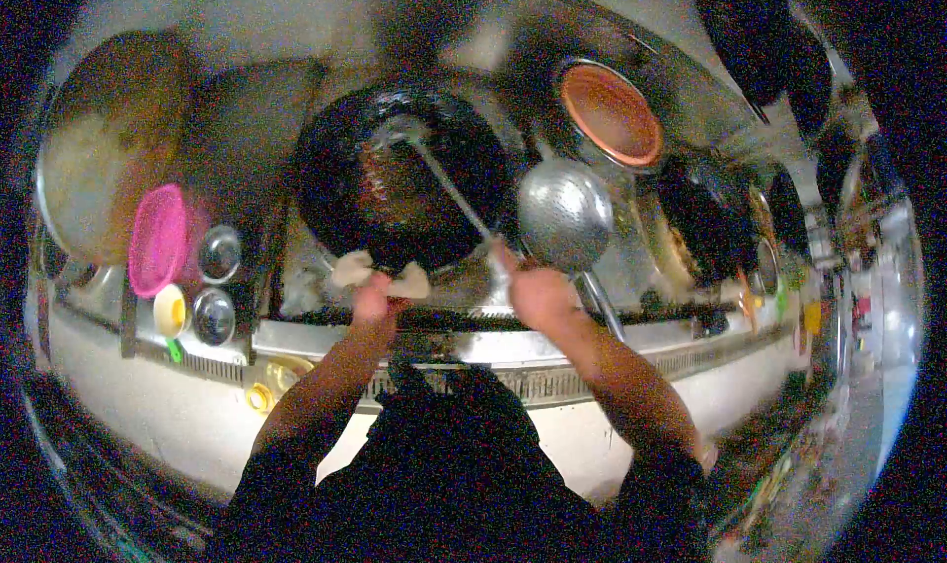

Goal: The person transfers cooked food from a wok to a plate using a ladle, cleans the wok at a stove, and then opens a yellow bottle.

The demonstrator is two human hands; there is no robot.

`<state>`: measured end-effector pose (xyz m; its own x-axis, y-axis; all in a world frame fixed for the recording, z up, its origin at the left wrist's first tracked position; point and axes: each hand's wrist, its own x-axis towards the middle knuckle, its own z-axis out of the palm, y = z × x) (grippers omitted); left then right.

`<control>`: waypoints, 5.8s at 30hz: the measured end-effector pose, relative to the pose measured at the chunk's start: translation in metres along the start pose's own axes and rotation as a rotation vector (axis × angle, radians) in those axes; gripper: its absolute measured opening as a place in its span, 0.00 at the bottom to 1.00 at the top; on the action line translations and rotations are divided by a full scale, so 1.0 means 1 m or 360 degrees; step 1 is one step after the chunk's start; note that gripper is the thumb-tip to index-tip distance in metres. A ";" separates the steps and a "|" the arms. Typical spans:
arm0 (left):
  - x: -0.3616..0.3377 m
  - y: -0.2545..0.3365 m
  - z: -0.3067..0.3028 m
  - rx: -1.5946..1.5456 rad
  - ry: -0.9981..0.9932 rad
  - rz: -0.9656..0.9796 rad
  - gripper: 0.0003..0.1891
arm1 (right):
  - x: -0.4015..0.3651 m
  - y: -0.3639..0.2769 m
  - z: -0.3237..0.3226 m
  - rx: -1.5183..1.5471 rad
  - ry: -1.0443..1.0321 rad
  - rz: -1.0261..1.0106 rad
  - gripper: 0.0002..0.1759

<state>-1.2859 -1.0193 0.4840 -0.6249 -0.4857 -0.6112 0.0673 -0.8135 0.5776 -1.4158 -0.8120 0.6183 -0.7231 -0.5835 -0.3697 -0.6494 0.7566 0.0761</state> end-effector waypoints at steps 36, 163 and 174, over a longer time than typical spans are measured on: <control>-0.030 -0.096 0.141 0.0074 -0.0282 0.0411 0.22 | -0.209 0.523 0.294 0.0842 0.0333 0.0815 0.43; 0.007 0.011 0.010 0.0163 -0.0042 0.0375 0.18 | 0.052 0.284 -0.158 0.4480 -0.0528 0.0122 0.09; 0.033 0.003 -0.019 -0.0074 -0.0663 0.0027 0.13 | -0.034 0.177 -0.174 0.4375 -0.0677 0.0033 0.08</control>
<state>-1.2923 -1.0438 0.4551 -0.8840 -0.3361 -0.3249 0.1097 -0.8248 0.5547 -1.5469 -0.7091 0.8053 -0.4860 -0.7563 -0.4380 0.8732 -0.3996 -0.2790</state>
